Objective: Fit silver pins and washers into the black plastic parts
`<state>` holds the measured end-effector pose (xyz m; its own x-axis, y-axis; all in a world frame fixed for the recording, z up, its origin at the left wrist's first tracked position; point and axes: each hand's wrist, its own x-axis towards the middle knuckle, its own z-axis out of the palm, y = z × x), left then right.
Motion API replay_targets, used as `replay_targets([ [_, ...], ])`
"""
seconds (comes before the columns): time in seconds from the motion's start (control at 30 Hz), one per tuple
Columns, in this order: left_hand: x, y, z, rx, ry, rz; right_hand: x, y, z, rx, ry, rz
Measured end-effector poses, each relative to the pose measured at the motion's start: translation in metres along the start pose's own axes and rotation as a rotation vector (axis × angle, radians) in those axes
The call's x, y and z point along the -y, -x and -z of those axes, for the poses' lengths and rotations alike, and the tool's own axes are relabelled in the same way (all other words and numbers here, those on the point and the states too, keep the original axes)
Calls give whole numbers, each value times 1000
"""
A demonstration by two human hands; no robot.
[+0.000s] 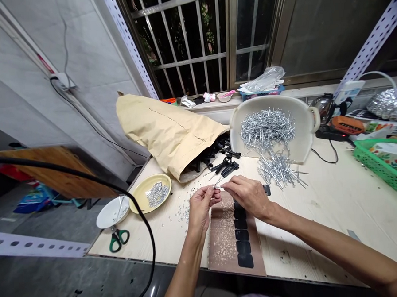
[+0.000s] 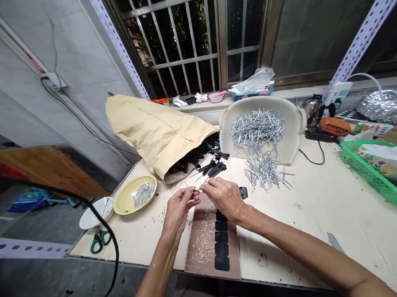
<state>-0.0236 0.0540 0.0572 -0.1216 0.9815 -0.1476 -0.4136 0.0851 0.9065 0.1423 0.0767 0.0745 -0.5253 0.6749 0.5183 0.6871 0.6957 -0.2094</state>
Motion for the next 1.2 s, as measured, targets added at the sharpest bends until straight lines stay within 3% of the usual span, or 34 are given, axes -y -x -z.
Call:
replay_targets([
  [0.13,2,4,-1,-36,-116,-91,5,4,-2,-34,43,-13],
  [0.47,8,4,-3,-39,-193,-138,8,11,-9,-57,167,-30],
  [0.63,9,3,-3,-51,-239,-177,7,9,-5,21,22,-149],
  [0.83,12,2,-1,-27,-260,-142,3,12,-4,41,46,-126],
  [1.2,14,1,-3,21,-270,-96,-9,14,-8,127,-240,-192],
])
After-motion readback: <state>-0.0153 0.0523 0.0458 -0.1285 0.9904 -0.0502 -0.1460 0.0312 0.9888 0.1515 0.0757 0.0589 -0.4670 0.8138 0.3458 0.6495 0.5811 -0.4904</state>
